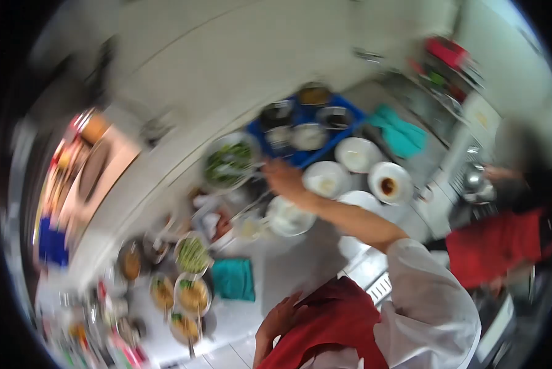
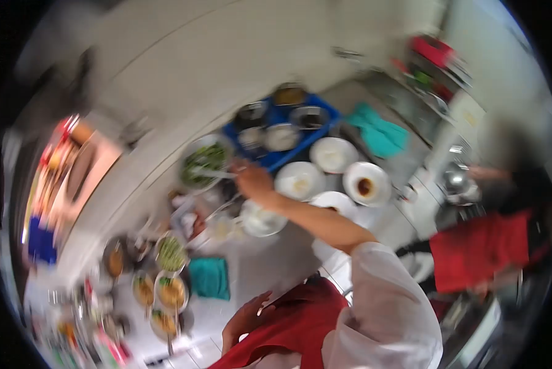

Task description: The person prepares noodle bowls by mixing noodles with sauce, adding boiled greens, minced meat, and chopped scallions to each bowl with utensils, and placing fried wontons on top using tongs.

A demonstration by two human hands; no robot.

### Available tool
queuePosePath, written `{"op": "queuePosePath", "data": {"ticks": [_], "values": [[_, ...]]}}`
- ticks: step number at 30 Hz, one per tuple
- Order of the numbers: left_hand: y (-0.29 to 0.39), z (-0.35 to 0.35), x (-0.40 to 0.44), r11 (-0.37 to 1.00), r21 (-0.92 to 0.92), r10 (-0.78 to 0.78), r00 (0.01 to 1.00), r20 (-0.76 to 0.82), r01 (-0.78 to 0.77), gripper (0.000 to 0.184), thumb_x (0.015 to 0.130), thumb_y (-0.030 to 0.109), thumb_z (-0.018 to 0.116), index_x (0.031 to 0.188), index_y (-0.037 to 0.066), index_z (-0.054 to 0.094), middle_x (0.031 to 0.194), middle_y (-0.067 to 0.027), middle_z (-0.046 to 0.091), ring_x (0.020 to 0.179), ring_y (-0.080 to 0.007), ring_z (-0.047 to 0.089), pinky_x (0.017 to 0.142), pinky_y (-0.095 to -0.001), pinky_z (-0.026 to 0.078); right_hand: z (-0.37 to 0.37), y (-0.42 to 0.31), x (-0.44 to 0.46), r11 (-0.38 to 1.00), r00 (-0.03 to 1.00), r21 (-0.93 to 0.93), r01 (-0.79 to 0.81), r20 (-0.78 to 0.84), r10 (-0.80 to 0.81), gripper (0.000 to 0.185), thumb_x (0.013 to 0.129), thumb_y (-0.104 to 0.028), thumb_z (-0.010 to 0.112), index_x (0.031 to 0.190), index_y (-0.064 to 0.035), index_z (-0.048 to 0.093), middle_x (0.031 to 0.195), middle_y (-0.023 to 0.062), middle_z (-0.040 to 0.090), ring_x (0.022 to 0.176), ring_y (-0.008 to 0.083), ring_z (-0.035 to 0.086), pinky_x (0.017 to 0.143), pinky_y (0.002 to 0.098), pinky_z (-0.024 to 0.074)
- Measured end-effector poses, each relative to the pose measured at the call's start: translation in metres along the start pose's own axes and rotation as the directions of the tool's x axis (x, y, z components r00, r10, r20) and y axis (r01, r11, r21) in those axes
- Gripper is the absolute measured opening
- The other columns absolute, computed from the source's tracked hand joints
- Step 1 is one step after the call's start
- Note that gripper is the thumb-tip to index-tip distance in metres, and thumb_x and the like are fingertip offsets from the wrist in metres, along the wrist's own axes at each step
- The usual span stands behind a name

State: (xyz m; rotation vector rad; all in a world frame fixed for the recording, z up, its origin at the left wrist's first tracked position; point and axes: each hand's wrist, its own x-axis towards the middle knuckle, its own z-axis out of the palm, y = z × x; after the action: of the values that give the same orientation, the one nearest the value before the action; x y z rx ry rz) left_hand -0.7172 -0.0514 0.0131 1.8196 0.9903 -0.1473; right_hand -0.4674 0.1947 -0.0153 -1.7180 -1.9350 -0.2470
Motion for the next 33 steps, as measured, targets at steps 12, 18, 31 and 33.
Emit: {"op": "queuePosePath", "data": {"ticks": [12, 18, 31, 33], "values": [[0.090, 0.012, 0.133, 0.908, 0.007, 0.367, 0.805, 0.466, -0.418, 0.056, 0.090, 0.035, 0.057, 0.134, 0.003, 0.043, 0.123, -0.0241, 0.055, 0.114, -0.0383, 0.054, 0.095, -0.0423, 0.043, -0.243, 0.133, -0.191, 0.760, 0.877, 0.521, -0.389, 0.463, 0.132, 0.037, 0.094, -0.035, 0.052, 0.096, 0.0017, 0.058, 0.076, 0.0182, 0.060, 0.070, 0.0320, 0.056, 0.067, 0.0397, 0.0445], [0.176, 0.075, 0.205, 0.889, -0.092, 0.356, 0.551, 0.755, -0.448, 0.060, 0.093, 0.035, 0.054, 0.142, 0.006, 0.034, 0.135, -0.0217, 0.047, 0.124, -0.0324, 0.047, 0.102, -0.0377, 0.038, -0.341, 0.223, -0.343, 0.048, 0.423, 0.526, -0.849, 0.624, 0.657, 0.040, 0.096, -0.044, 0.050, 0.092, -0.0045, 0.059, 0.065, -0.0050, 0.041, 0.053, 0.0034, 0.035, 0.043, 0.0214, 0.0282], [0.415, 0.281, 0.395, 0.866, 0.008, 0.305, 0.540, 0.784, -0.500, 0.051, 0.095, 0.036, 0.049, 0.134, 0.004, 0.042, 0.121, -0.0170, 0.059, 0.111, -0.0276, 0.058, 0.096, -0.0363, 0.043, -0.477, 0.452, -0.488, -0.105, 0.170, 0.782, -0.614, 0.261, 0.950, 0.021, 0.093, -0.027, 0.058, 0.085, -0.0081, 0.057, 0.058, -0.0064, 0.042, 0.050, 0.0034, 0.033, 0.045, 0.0220, 0.0248], [0.427, 0.296, 0.421, 0.938, -0.097, 0.273, 0.536, 0.799, -0.333, 0.051, 0.095, 0.036, 0.050, 0.134, 0.003, 0.041, 0.119, -0.0169, 0.059, 0.112, -0.0254, 0.058, 0.095, -0.0346, 0.043, -0.481, 0.478, -0.500, -0.122, 0.142, 0.799, -0.588, 0.250, 0.958, 0.020, 0.093, -0.027, 0.058, 0.086, -0.0085, 0.058, 0.059, -0.0072, 0.042, 0.049, 0.0026, 0.032, 0.043, 0.0212, 0.0235]]}}
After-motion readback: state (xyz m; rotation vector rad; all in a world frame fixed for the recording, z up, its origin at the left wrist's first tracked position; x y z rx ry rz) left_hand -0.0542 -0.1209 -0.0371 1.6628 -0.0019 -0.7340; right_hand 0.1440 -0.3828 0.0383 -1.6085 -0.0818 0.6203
